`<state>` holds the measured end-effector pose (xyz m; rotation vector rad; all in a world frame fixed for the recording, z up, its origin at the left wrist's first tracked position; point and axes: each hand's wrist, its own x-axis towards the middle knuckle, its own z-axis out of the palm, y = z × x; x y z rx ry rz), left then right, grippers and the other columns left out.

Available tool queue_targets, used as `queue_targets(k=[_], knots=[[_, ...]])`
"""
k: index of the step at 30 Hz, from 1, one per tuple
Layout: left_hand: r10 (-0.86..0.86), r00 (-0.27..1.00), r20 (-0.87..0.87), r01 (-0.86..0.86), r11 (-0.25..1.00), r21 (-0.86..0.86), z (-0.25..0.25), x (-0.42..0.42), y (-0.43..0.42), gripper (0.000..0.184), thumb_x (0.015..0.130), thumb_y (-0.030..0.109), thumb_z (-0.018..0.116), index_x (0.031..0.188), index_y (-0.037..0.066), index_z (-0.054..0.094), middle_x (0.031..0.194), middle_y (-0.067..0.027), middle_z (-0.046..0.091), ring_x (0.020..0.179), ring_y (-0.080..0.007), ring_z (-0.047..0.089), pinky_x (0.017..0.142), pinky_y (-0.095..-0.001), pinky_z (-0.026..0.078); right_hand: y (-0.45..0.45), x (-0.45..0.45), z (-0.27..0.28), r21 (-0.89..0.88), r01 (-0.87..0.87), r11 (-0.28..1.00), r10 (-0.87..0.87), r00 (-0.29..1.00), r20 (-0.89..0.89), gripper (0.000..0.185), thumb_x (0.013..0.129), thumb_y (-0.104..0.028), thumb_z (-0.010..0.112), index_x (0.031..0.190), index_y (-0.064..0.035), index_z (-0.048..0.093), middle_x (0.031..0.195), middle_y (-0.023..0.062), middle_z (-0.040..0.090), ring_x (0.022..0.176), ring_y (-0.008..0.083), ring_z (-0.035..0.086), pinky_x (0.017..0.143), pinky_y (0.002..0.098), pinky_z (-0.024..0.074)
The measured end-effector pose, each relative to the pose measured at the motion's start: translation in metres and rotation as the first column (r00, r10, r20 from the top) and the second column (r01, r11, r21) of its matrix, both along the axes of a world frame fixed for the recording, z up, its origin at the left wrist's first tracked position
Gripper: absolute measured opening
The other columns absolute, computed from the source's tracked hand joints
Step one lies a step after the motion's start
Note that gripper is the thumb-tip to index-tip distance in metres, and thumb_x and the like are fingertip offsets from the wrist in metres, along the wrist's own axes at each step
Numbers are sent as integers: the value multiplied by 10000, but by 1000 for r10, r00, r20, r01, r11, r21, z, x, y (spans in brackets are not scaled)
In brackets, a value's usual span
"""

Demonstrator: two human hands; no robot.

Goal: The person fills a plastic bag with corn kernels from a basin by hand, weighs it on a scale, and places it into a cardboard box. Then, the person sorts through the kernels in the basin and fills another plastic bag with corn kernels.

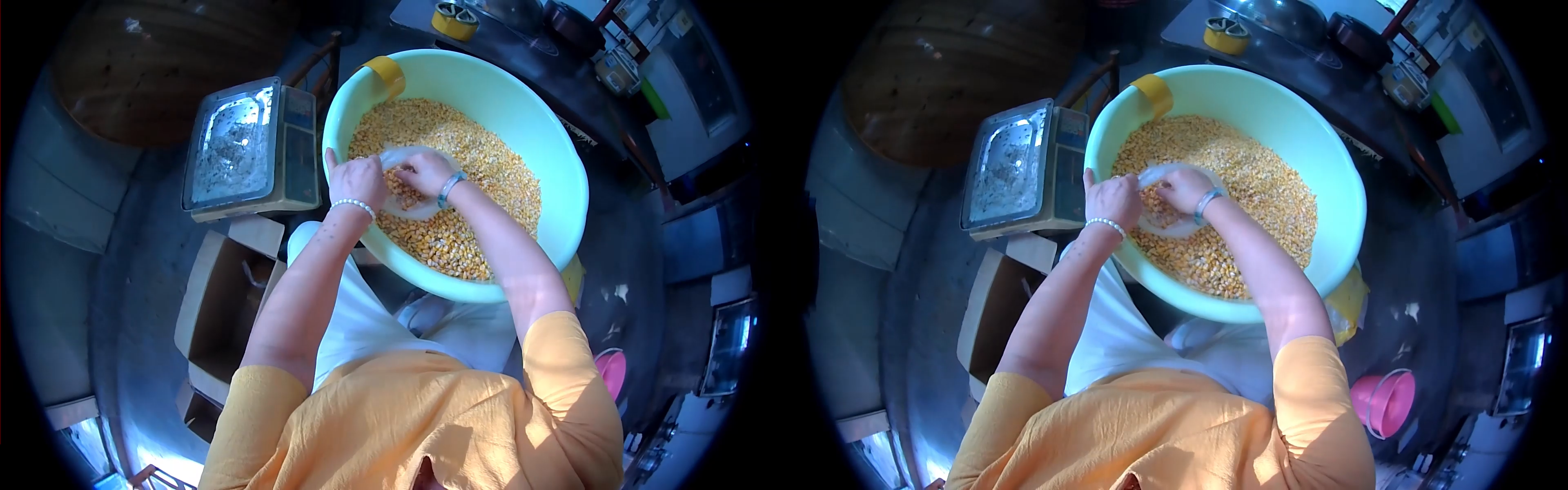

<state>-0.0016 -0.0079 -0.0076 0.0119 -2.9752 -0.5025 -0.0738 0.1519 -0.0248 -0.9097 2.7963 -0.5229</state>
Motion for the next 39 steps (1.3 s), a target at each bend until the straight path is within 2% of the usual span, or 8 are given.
queue_targets(k=[4, 8, 12, 19, 22, 27, 32, 39], knots=[[8, 1000, 29, -8, 1000, -24, 3, 0, 1, 121, 785, 103, 516, 812, 86, 633, 735, -110, 663, 760, -282, 651, 1061, -523, 195, 16, 6, 6, -66, 68, 996, -67, 998, 8, 199, 815, -174, 542, 951, -99, 667, 964, 143, 639, 894, 311, 605, 811, 398, 474], [14, 999, 35, -12, 999, -32, 3, 0, 2, 75, 782, 129, 570, 815, 96, 629, 759, -104, 668, 781, -277, 649, 1049, -531, 210, 24, 24, 4, -118, -64, 991, 33, 969, -243, 231, 773, -77, 505, 942, -75, 662, 939, 129, 642, 875, 301, 605, 796, 394, 479], [11, 1000, 26, -11, 1000, -9, 1, 0, 2, 105, 781, 151, 549, 818, 91, 626, 768, -114, 664, 787, -289, 644, 1053, -527, 210, 7, 33, -2, -33, -161, 986, 148, 957, -251, 320, 734, 11, 481, 1017, -61, 613, 1026, 145, 597, 968, 303, 571, 846, 382, 462], [24, 999, 34, -23, 1000, -22, -1, -2, 2, 163, 806, 235, 554, 865, 89, 595, 844, -129, 667, 868, -297, 630, 1045, -531, 204, -14, 2, 10, -286, -164, 944, 104, 972, -212, 381, 735, 49, 471, 1062, -98, 598, 1045, 135, 614, 981, 312, 574, 863, 385, 458], [46, 995, 84, -43, 998, -35, -1, -4, 2, 207, 806, 234, 558, 958, 95, 579, 863, -137, 668, 896, -298, 627, 1055, -517, 190, -5, 3, 23, -266, -84, 960, 56, 992, -110, 281, 757, 20, 509, 968, -100, 651, 917, 114, 661, 846, 285, 632, 782, 370, 502], [61, 994, 87, -62, 998, 10, 6, -1, 5, 269, 818, 225, 557, 1064, 115, 558, 882, -141, 668, 920, -290, 625, 1059, -505, 183, 51, -13, 6, -678, 252, 691, -405, 911, -74, 117, 789, -106, 587, 837, -114, 692, 772, 97, 675, 719, 219, 666, 666, 325, 532], [48, 996, 81, -46, 999, -18, 3, -2, 3, 243, 824, 223, 555, 1038, 110, 569, 884, -139, 667, 913, -288, 625, 1055, -505, 191, 116, -8, -33, -145, 533, 833, -544, 838, -47, 281, 824, -252, 586, 1050, -96, 646, 1029, 162, 636, 926, 296, 617, 830, 369, 486], [33, 995, 93, -28, 998, -58, 7, -1, 5, 198, 821, 222, 550, 967, 96, 591, 859, -142, 663, 887, -292, 625, 1046, -511, 202, 105, 3, -60, 36, 493, 869, -494, 865, 87, 385, 838, -320, 584, 1133, -73, 571, 1151, 198, 545, 1060, 344, 535, 914, 415, 432]])
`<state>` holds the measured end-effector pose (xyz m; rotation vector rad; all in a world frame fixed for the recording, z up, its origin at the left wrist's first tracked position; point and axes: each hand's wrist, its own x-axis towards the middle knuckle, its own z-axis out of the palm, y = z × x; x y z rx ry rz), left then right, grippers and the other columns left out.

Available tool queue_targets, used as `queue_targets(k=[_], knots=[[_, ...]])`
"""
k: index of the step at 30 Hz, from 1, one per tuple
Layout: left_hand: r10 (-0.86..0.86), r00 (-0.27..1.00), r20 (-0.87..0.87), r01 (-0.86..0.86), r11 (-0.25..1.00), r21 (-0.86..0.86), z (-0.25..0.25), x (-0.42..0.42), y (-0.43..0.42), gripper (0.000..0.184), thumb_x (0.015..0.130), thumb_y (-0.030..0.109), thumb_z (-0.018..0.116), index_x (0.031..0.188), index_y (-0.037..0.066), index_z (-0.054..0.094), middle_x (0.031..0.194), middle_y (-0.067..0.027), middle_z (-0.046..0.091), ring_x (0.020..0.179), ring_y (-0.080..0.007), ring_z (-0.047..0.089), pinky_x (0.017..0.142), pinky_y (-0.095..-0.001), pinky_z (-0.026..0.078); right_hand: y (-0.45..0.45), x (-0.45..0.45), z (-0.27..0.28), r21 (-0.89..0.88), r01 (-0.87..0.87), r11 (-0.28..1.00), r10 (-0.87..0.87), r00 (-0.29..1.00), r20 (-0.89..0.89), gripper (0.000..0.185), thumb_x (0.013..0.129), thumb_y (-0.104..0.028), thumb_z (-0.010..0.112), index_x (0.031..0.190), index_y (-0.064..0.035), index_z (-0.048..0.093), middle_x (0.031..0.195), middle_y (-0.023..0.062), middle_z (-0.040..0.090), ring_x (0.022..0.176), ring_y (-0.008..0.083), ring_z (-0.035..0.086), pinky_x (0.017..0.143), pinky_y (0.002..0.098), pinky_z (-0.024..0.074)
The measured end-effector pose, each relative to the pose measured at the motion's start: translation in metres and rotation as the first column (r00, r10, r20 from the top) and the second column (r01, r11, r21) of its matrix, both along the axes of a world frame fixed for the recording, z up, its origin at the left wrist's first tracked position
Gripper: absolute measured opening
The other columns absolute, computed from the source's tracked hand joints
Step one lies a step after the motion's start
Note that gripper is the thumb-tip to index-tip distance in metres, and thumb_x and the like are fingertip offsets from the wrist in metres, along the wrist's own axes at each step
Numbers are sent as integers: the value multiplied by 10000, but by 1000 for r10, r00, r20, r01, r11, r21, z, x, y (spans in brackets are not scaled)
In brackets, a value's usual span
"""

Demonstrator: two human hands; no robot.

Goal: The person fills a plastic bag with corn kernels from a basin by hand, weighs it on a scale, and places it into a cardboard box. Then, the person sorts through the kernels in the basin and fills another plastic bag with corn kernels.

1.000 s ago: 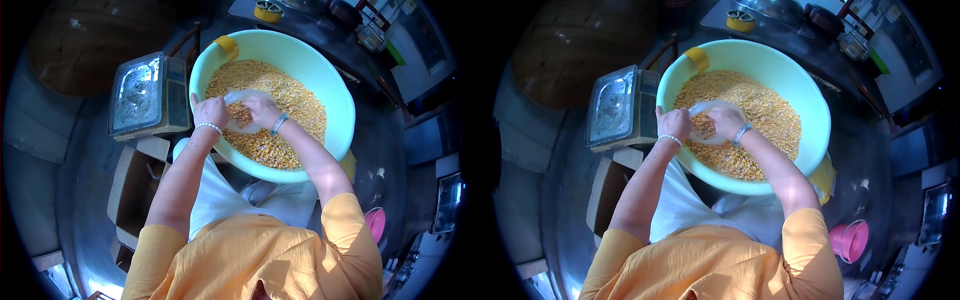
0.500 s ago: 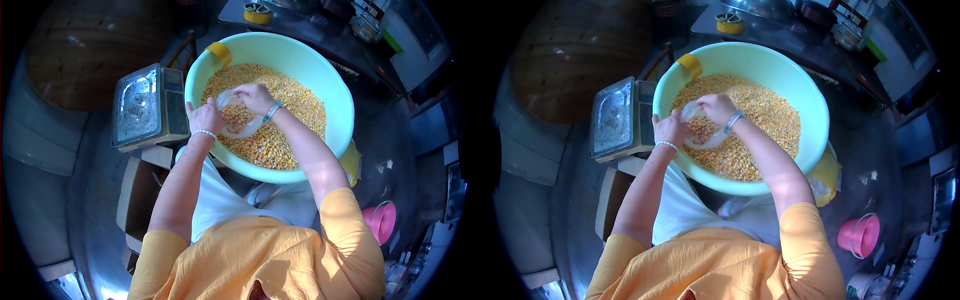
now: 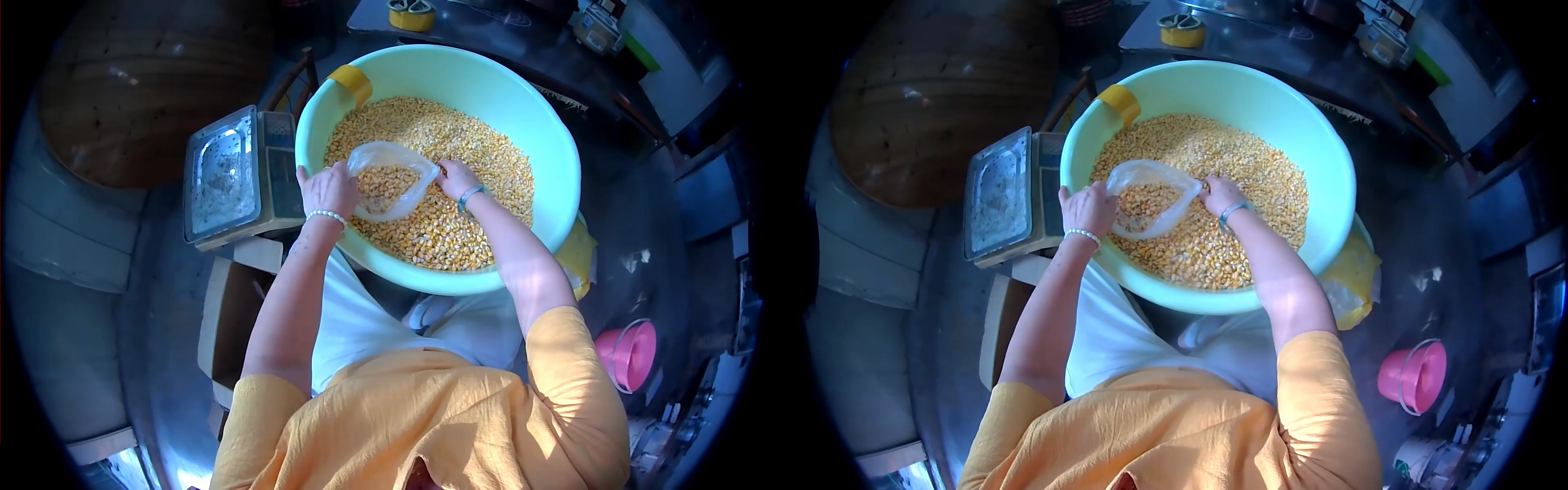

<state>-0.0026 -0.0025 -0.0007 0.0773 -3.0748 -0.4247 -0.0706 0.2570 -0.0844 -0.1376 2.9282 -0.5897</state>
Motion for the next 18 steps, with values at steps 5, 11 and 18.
queue_targets(k=[5, 11, 18], knots=[[14, 999, -47, -13, 1000, 17, -7, -1, 0, 209, 813, 224, 550, 980, 105, 591, 864, -148, 664, 902, -288, 625, 1042, -512, 209, -11, 8, 17, 48, 64, 997, -66, 996, 52, 358, 830, -351, 584, 1066, -82, 594, 1036, 186, 609, 976, 330, 584, 852, 424, 462], [38, 998, -52, -37, 999, 18, -4, -1, 1, 251, 799, 215, 558, 1026, 115, 597, 869, -153, 665, 916, -283, 624, 1048, -488, 216, -11, 9, 18, 84, 39, 996, -42, 999, 28, 299, 818, -351, 577, 936, -83, 640, 929, 178, 647, 893, 335, 617, 792, 430, 489], [109, 984, -142, -89, 986, 140, -5, 1, -1, 238, 778, 207, 591, 997, 119, 624, 861, -148, 664, 899, -277, 619, 1033, -477, 255, -6, -2, 3, 24, 31, 999, -28, 993, -111, 252, 840, -286, 536, 847, -66, 661, 875, 188, 646, 849, 354, 623, 770, 445, 496]])
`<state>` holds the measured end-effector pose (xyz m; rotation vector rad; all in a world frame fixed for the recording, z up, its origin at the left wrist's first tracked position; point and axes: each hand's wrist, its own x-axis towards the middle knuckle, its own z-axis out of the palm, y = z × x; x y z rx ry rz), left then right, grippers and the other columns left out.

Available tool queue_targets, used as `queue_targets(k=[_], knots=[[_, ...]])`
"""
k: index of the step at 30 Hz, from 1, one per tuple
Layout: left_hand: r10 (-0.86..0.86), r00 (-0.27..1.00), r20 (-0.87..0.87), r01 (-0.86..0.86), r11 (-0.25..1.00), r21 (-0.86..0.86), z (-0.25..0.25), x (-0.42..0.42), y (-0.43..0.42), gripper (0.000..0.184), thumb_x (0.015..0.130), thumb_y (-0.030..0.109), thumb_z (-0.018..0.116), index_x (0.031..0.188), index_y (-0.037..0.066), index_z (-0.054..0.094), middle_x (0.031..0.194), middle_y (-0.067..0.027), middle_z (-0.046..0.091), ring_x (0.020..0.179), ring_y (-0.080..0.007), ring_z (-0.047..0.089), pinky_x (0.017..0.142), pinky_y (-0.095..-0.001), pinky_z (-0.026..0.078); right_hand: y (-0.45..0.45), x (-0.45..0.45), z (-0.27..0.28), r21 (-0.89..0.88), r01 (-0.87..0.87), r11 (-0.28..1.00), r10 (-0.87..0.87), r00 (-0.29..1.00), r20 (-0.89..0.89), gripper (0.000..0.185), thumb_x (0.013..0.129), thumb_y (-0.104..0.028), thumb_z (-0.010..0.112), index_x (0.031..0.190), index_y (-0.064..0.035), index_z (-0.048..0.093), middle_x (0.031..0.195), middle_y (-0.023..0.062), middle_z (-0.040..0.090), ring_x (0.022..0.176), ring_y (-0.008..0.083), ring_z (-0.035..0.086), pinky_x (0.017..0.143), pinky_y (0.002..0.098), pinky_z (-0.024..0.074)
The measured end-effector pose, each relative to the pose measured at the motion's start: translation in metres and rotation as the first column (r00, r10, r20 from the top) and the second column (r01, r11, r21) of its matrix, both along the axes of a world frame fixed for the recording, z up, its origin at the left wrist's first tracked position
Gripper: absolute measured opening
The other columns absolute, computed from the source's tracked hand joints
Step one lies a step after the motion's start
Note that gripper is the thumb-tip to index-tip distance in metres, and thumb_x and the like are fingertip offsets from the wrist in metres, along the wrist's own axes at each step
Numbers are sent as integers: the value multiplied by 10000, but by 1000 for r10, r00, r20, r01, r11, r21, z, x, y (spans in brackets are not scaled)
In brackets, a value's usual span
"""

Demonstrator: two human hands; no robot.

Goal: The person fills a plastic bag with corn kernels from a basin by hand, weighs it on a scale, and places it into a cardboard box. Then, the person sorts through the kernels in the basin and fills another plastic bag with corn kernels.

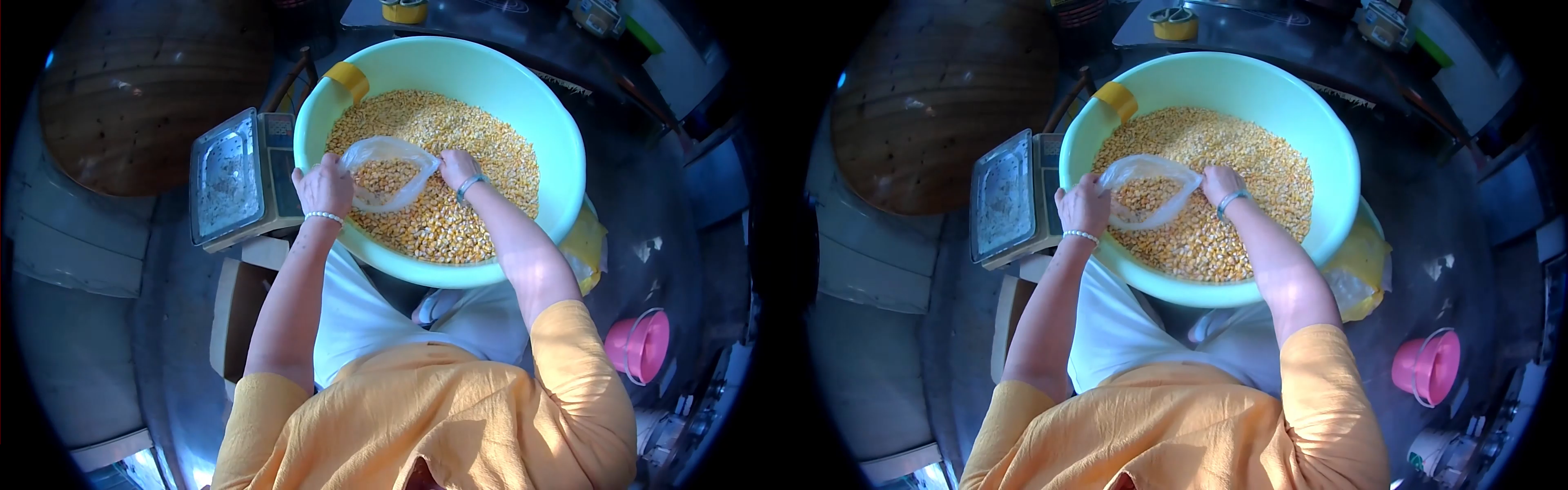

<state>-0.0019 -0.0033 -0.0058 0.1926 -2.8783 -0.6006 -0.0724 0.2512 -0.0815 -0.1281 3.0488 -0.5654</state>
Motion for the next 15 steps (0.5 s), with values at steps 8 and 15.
queue_targets(k=[8, 15], knots=[[48, 995, -89, -53, 997, -47, -5, 2, -1, 158, 795, 178, 556, 927, 126, 626, 813, -124, 662, 895, -277, 601, 1019, -506, 242, 0, -2, 20, -86, 27, 996, -33, 998, -58, 308, 866, -331, 525, 799, -57, 648, 820, 184, 641, 782, 343, 619, 723, 441, 489], [28, 998, -63, -32, 998, -55, -3, 1, -2, 166, 804, 191, 561, 933, 121, 637, 826, -130, 663, 857, -274, 622, 978, -448, 285, -24, -1, 68, -249, -158, 956, 145, 987, -70, 355, 884, -341, 518, 718, -48, 629, 701, 135, 633, 609, 230, 602, 648, 354, 493]])
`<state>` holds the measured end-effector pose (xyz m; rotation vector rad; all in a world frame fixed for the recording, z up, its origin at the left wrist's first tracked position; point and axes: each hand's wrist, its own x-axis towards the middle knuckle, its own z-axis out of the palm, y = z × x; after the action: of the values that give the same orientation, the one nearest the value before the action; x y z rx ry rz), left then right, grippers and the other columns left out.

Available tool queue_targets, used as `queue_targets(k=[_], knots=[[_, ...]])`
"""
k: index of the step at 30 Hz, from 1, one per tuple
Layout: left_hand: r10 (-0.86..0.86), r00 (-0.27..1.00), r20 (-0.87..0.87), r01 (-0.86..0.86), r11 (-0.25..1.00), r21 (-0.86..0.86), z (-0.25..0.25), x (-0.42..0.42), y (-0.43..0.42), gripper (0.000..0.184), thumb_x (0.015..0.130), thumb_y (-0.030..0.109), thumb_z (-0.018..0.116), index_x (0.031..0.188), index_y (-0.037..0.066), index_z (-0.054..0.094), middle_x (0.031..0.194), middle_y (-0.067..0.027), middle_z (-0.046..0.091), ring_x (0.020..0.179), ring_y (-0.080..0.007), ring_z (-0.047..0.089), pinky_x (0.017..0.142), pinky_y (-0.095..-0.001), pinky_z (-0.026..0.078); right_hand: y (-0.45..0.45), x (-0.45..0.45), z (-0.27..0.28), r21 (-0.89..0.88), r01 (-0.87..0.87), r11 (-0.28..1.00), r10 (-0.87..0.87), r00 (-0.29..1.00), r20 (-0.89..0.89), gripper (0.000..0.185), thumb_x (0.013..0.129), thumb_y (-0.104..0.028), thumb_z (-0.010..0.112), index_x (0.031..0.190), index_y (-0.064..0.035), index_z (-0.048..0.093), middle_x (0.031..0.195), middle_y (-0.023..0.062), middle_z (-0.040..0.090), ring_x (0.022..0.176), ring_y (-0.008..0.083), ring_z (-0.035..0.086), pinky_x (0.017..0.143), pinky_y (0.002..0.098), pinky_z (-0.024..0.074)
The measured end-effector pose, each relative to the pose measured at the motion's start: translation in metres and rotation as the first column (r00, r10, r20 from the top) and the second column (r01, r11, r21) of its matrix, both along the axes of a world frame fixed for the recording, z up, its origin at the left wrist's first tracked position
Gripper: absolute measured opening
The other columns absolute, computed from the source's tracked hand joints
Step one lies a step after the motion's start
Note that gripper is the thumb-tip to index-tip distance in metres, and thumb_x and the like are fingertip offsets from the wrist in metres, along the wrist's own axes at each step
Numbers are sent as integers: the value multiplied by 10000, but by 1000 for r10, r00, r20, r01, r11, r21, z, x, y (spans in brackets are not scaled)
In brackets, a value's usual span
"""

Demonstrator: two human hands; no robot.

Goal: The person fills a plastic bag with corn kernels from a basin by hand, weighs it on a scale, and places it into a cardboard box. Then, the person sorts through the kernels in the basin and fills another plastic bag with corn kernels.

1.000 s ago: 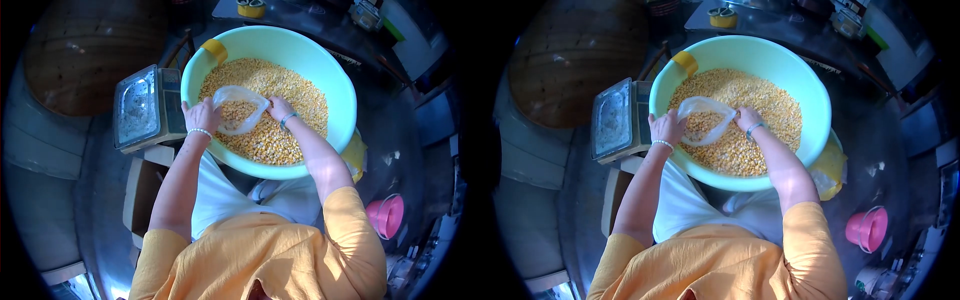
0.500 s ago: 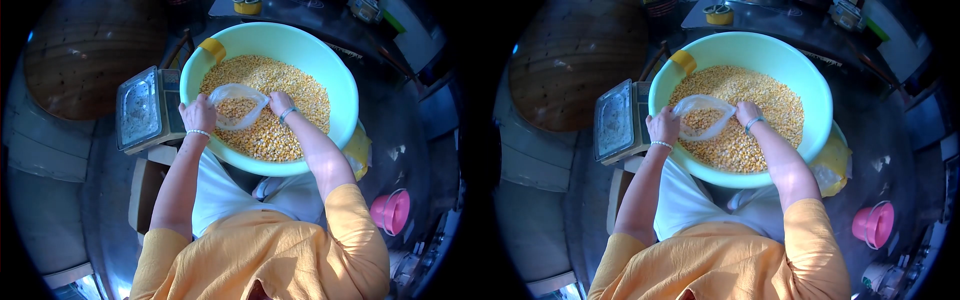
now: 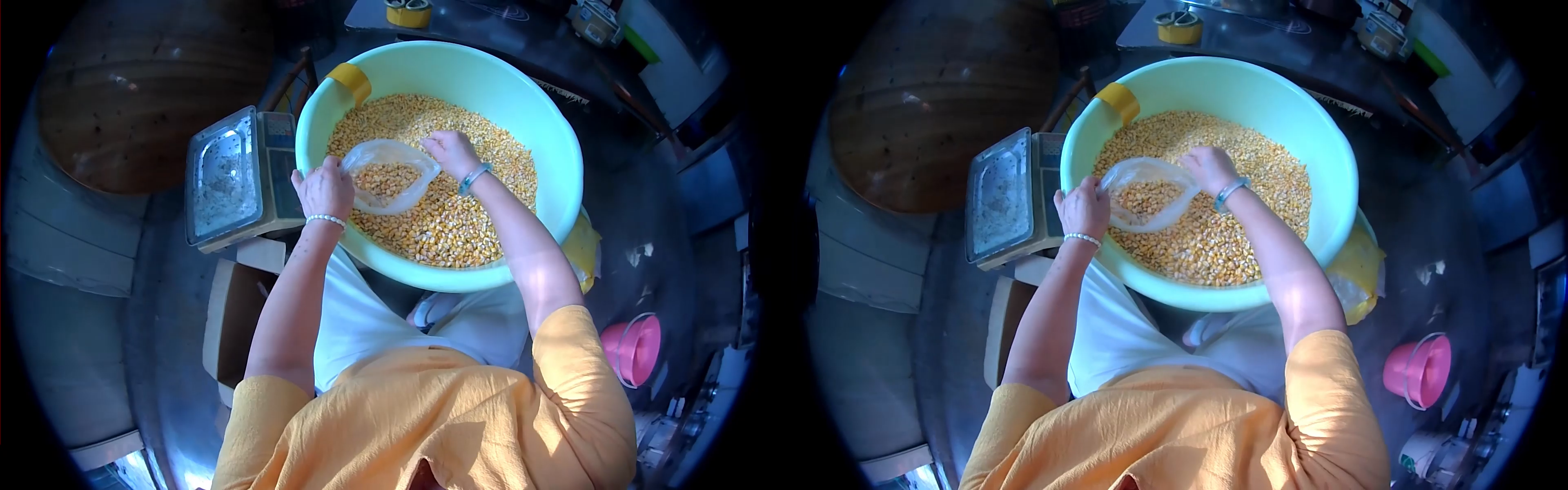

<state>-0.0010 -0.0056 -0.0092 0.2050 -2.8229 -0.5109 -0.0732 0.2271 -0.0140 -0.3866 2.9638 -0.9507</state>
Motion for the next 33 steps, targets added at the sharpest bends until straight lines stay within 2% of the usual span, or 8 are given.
queue_targets(k=[4, 7, 11, 15, 18, 25, 29, 33], knots=[[-14, 1000, -19, 15, 1000, 27, -1, -1, -1, 170, 798, 194, 559, 927, 117, 638, 796, -134, 661, 828, -280, 626, 953, -427, 300, -52, 12, 26, 134, -218, 967, 201, 971, 126, 308, 870, -305, 543, 757, -41, 651, 752, 144, 647, 678, 260, 625, 692, 369, 496], [-16, 1000, -15, 17, 999, 45, -2, -1, -2, 174, 805, 203, 547, 923, 116, 639, 786, -139, 659, 819, -284, 627, 956, -427, 302, -85, 3, 2, 219, -319, 922, 312, 948, 70, 262, 863, -282, 543, 852, -52, 669, 847, 169, 652, 796, 309, 631, 758, 394, 490], [-23, 999, -27, 24, 999, 36, -3, -1, -4, 180, 824, 203, 518, 924, 114, 640, 786, -144, 659, 820, -288, 627, 960, -434, 305, -123, -16, -34, 113, -276, 955, 266, 960, 92, 259, 827, -274, 560, 905, -49, 663, 919, 194, 642, 863, 339, 618, 792, 404, 481], [-11, 999, -35, 13, 999, 32, -6, -3, -4, 186, 844, 194, 494, 928, 116, 641, 788, -144, 659, 826, -291, 626, 964, -450, 311, -141, -17, -30, 177, -247, 953, 230, 967, 109, 209, 792, -217, 565, 879, -57, 665, 906, 194, 643, 844, 347, 621, 756, 414, 491], [-9, 1000, -29, 10, 999, 30, -4, -3, -4, 183, 847, 191, 496, 932, 121, 642, 790, -141, 660, 828, -291, 625, 963, -452, 315, -135, -14, -21, 148, -354, 923, 347, 935, 75, 198, 791, -185, 545, 891, -62, 664, 929, 194, 638, 853, 347, 614, 763, 417, 488], [-10, 999, -44, 9, 1000, -6, -6, -3, -3, 162, 828, 206, 532, 918, 127, 641, 781, -124, 662, 808, -284, 629, 946, -436, 325, -85, 11, -12, 23, -425, 905, 424, 894, -144, 257, 730, -74, 513, 947, -104, 648, 964, 165, 629, 919, 317, 592, 814, 408, 473], [-22, 999, -48, 24, 999, 44, -3, -1, -2, 129, 806, 203, 564, 868, 111, 630, 745, -144, 654, 803, -295, 626, 973, -474, 308, -65, 46, -11, 311, -587, 747, 643, 757, -114, 226, 733, -73, 521, 901, -135, 659, 884, 97, 585, 907, 276, 566, 779, 404, 480], [-12, 1000, 0, 12, 1000, 23, 1, 0, -1, 138, 805, 204, 567, 889, 117, 634, 769, -144, 656, 832, -287, 624, 981, -464, 299, -59, 67, -5, 445, -628, 639, 716, 696, -45, 165, 723, -87, 553, 837, -122, 667, 886, 88, 560, 935, 267, 545, 805, 389, 469]])
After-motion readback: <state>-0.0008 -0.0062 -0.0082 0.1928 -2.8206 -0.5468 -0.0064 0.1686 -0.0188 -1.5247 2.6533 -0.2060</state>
